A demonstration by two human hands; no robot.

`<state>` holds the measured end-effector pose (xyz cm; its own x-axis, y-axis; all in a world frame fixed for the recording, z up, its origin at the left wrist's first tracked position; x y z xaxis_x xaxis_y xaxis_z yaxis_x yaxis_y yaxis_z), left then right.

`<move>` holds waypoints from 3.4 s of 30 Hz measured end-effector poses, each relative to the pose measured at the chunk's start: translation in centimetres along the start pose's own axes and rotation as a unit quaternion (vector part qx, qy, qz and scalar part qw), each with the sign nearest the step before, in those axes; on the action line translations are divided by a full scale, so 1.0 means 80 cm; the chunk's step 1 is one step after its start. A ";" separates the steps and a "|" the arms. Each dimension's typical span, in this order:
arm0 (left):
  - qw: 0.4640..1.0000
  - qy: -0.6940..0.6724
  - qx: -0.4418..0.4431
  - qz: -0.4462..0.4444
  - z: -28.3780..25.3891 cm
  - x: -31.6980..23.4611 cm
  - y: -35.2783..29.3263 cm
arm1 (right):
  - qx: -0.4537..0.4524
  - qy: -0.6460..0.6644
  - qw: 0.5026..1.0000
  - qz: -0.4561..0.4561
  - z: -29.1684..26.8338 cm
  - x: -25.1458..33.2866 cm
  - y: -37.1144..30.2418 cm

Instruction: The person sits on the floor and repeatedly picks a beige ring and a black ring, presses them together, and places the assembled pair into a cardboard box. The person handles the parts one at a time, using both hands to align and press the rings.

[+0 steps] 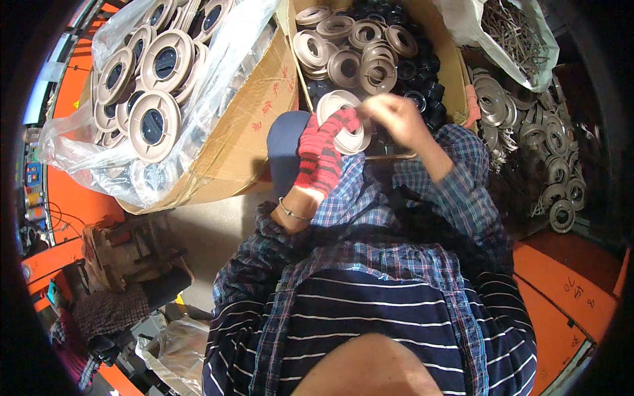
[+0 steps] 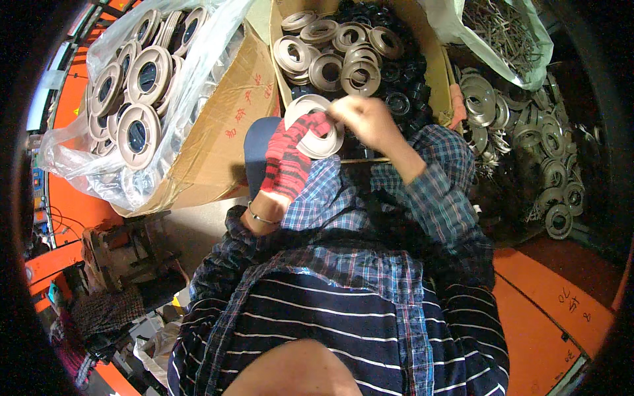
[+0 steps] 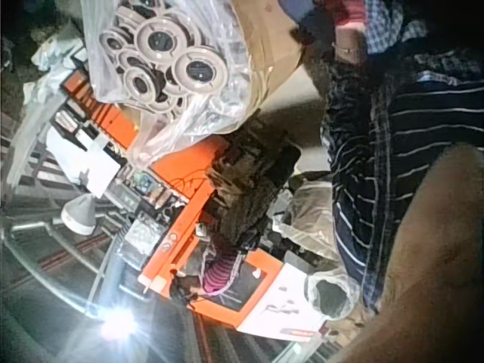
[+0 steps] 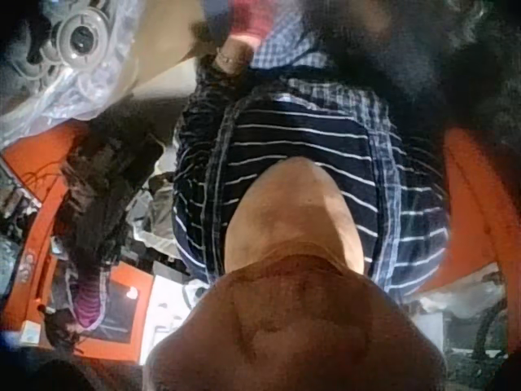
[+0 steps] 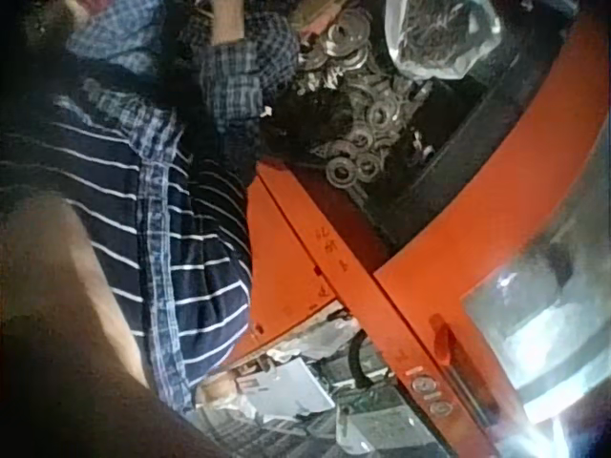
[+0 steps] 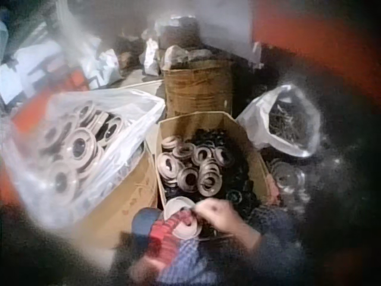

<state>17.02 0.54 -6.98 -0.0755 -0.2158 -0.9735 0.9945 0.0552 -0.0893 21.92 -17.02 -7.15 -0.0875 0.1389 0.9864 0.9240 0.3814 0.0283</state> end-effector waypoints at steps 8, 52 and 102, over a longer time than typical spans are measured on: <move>0.943 -0.296 0.006 -0.152 -0.008 -0.007 -0.057 | 0.049 -0.600 0.793 0.098 -0.024 -0.207 0.029; 0.871 0.326 0.047 0.365 0.043 -0.072 -0.124 | -0.110 0.391 0.872 0.273 0.082 0.023 -0.103; 0.957 0.248 0.074 0.129 -0.013 -0.079 -0.132 | -0.072 -0.163 0.978 -0.113 0.053 0.064 -0.114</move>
<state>6.88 2.36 -0.07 0.1856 0.2770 -0.9428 0.9813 -0.1021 0.1632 11.46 -15.92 -3.01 -0.3874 0.3581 0.8495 0.9081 0.3074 0.2845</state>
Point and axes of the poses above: each hand's wrist, its own y-axis towards the middle knuckle, its own z-axis out of the palm, x = y × z, the point moved 6 cm from there along y, towards the middle knuckle, and after that the axes turned 1 degree about -z, right-handed, at the moved point
